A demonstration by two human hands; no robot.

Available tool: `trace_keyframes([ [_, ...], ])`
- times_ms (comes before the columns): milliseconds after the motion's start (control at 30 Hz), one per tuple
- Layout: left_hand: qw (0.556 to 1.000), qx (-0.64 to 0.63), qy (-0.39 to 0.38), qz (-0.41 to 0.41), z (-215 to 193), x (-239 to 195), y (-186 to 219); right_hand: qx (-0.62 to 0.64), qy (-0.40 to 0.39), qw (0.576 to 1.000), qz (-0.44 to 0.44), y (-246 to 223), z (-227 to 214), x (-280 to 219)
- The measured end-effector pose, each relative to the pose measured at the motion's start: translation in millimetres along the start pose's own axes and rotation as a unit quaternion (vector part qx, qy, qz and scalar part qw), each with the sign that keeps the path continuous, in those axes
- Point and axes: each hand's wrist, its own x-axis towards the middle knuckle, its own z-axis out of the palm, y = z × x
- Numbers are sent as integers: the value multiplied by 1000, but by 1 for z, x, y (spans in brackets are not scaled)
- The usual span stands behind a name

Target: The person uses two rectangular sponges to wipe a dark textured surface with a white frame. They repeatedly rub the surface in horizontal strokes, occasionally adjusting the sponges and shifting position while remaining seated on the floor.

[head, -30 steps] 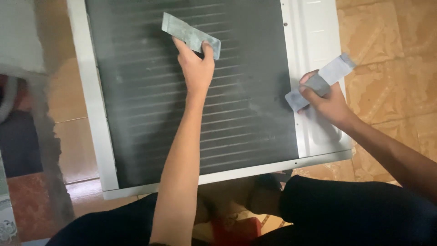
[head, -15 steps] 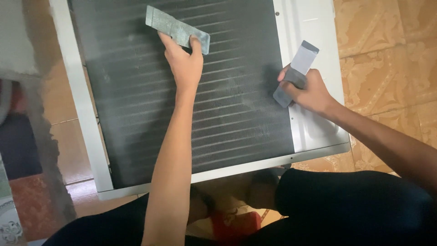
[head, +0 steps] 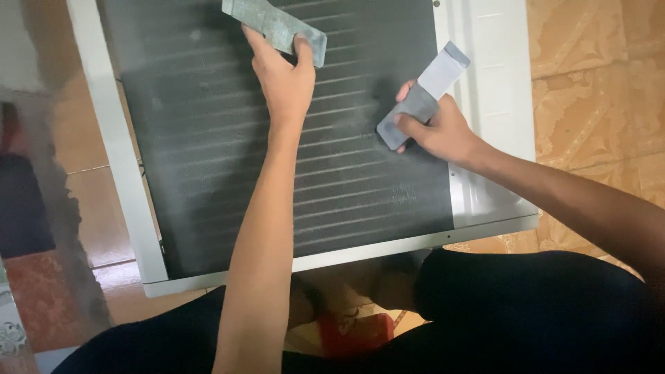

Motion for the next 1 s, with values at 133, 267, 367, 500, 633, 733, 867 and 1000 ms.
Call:
trace_keyframes([
  [133,998,7,18,58,3,0,-7,2,15,1000,-10,0,-1,10],
  [267,999,-21,2,26,-1,1,3,8,23,999,-27,1,-5,15],
  [367,1000,-12,-4,23,3,-1,-3,10,22,999,-25,1,-7,14],
  [500,1000,12,1,26,4,-3,-5,-5,15,999,-31,5,-9,10],
  [633,999,-28,-7,28,0,-2,1,-27,-3,998,-60,19,-14,8],
  [733,999,-34,-13,29,-4,-2,7,-21,-30,996,-77,19,-16,7],
  [867,992,-104,-63,46,-19,-9,22,-40,-26,997,-68,20,-16,5],
  [1000,982,-79,-169,26,-52,-28,60,-68,1,997,-24,16,-14,4],
])
